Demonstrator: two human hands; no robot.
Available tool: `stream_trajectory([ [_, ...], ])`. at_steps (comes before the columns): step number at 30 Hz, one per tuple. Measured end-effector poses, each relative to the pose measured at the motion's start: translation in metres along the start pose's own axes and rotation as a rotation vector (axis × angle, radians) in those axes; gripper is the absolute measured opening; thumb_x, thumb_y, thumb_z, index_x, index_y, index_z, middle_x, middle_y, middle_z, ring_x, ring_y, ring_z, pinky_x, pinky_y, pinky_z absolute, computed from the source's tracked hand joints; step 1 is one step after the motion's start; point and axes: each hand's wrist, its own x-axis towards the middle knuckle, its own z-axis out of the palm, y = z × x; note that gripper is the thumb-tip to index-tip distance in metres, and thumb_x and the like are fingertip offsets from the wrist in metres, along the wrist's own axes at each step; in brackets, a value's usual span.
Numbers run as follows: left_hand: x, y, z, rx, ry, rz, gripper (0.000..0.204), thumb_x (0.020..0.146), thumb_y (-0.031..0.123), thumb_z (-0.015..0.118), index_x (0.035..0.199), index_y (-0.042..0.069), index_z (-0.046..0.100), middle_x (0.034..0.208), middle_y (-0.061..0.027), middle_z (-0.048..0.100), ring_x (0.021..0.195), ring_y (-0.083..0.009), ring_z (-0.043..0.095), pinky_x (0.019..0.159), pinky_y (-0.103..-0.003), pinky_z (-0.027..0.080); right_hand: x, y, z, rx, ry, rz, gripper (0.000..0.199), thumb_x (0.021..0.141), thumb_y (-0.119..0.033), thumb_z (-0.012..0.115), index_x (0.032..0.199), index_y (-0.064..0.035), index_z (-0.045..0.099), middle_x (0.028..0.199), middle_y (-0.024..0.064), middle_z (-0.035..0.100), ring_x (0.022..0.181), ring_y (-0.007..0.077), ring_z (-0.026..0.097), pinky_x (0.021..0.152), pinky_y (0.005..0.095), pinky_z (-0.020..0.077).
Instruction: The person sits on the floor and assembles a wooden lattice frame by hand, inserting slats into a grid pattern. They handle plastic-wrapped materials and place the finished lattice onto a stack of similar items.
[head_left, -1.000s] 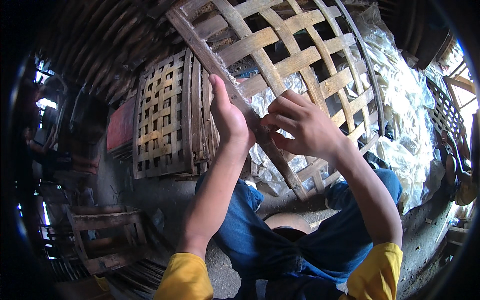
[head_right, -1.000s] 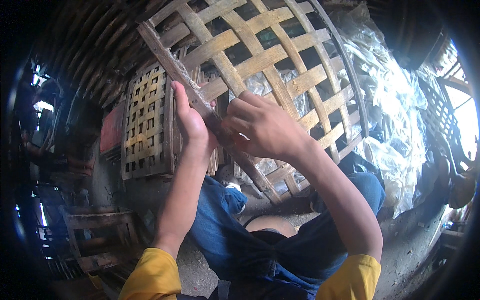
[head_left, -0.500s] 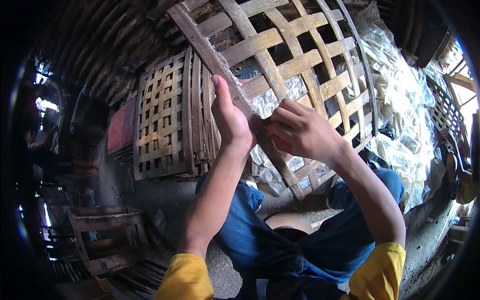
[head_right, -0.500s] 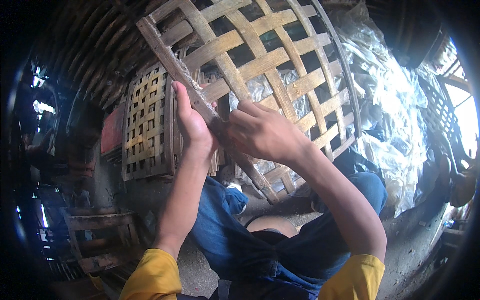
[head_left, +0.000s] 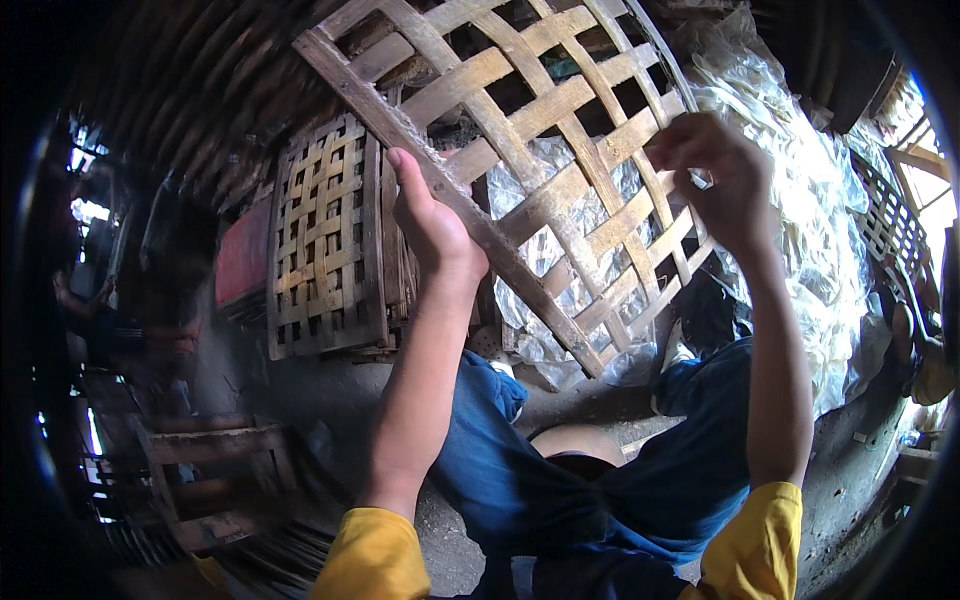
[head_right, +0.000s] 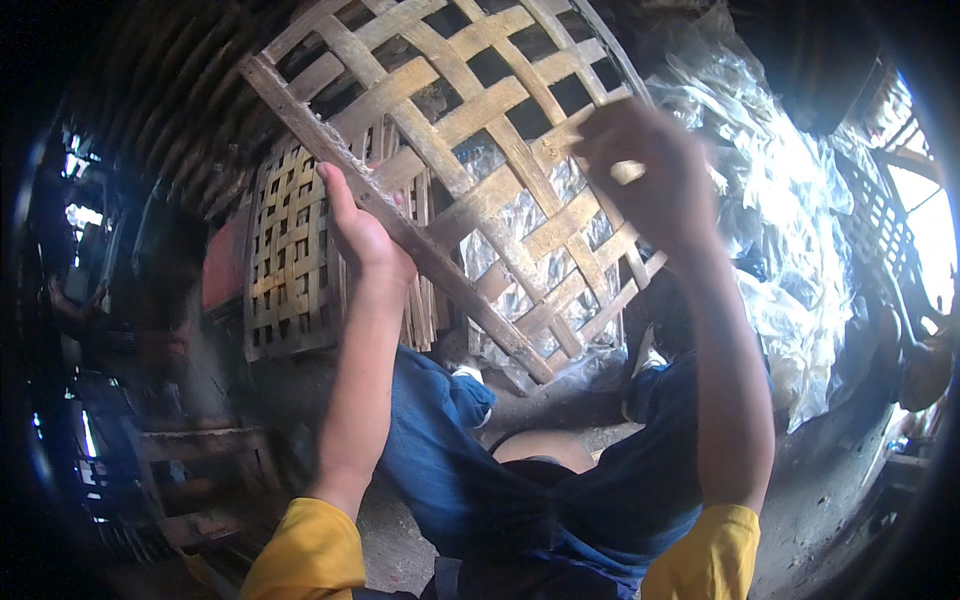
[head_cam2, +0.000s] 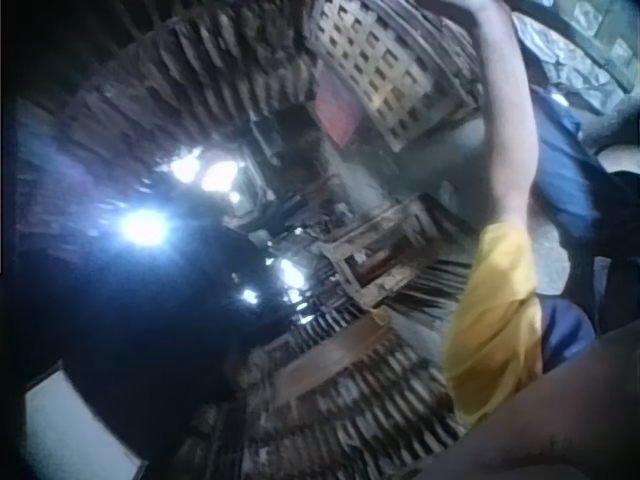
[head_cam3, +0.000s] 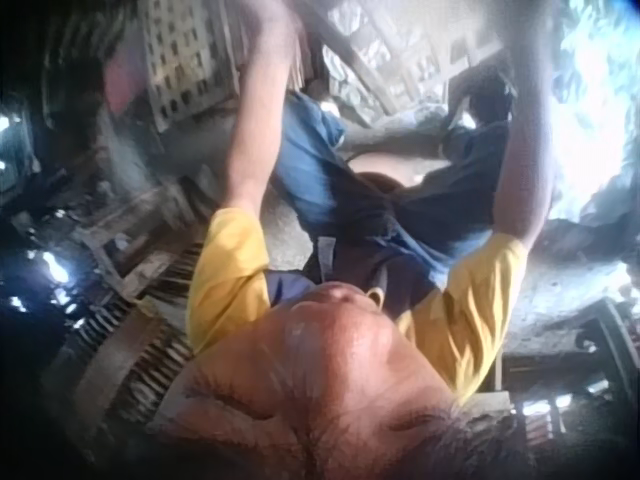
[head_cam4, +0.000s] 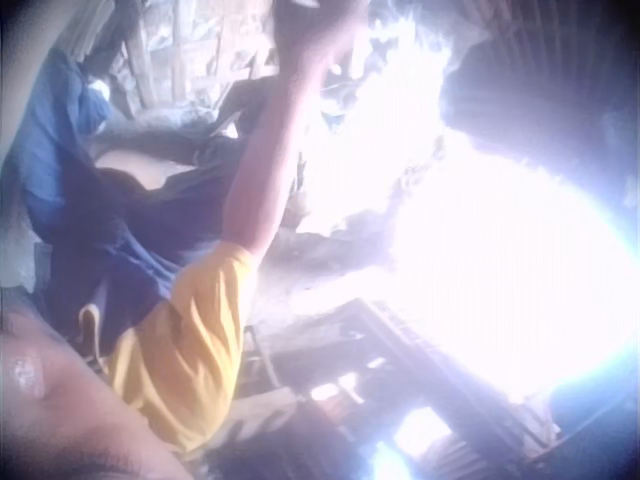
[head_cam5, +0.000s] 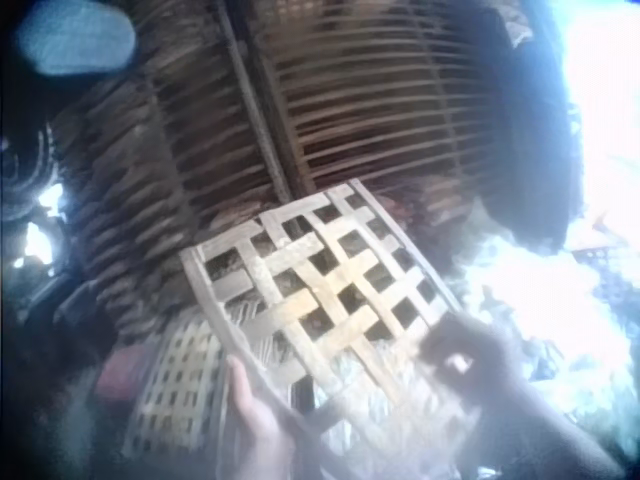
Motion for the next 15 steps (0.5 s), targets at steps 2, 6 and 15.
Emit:
stream_trajectory([
  [2, 0.005, 0.005, -0.012, 0.006, -0.018, -0.009, 0.065, 0.094, 0.069, 0.049, 0.112, 0.008, 0.058, 0.098, -0.0029, 0.057, 0.086, -0.0154, 0.052, 0.079, -0.030, 0.043, 0.002, 0.022, -0.046, -0.060, 0.101, 0.332, 0.019, 0.080, -0.002, 0.074, 0.098, -0.0034, 0.069, 0.099, 0.0065, 0.074, 0.082, 0.0132, 0.071, 0.075, 0.0287, 0.0572],
  [6, 0.010, 0.010, -0.017, 0.005, 0.068, 0.044, 0.071, 0.094, 0.070, 0.049, 0.127, 0.007, 0.055, 0.105, -0.0035, 0.058, 0.090, -0.0138, 0.052, 0.078, -0.030, 0.041, -0.008, 0.055, -0.095, -0.022, 0.175, 0.440, 0.033, 0.090, -0.003, 0.066, 0.123, -0.0061, 0.069, 0.096, 0.0033, 0.075, 0.080, 0.0102, 0.069, 0.074, 0.0251, 0.0566],
  [15, 0.013, 0.012, -0.020, -0.047, 0.062, 0.032, 0.061, 0.096, 0.067, 0.048, 0.121, 0.012, 0.054, 0.105, -0.0023, 0.055, 0.087, -0.0151, 0.050, 0.076, -0.030, 0.043, -0.023, 0.104, -0.122, -0.965, 0.113, 0.485, 0.039, 0.089, -0.042, 0.068, 0.116, -0.0143, 0.072, 0.086, 0.0127, 0.072, 0.080, 0.0268, 0.070, 0.073, 0.0397, 0.0541],
])
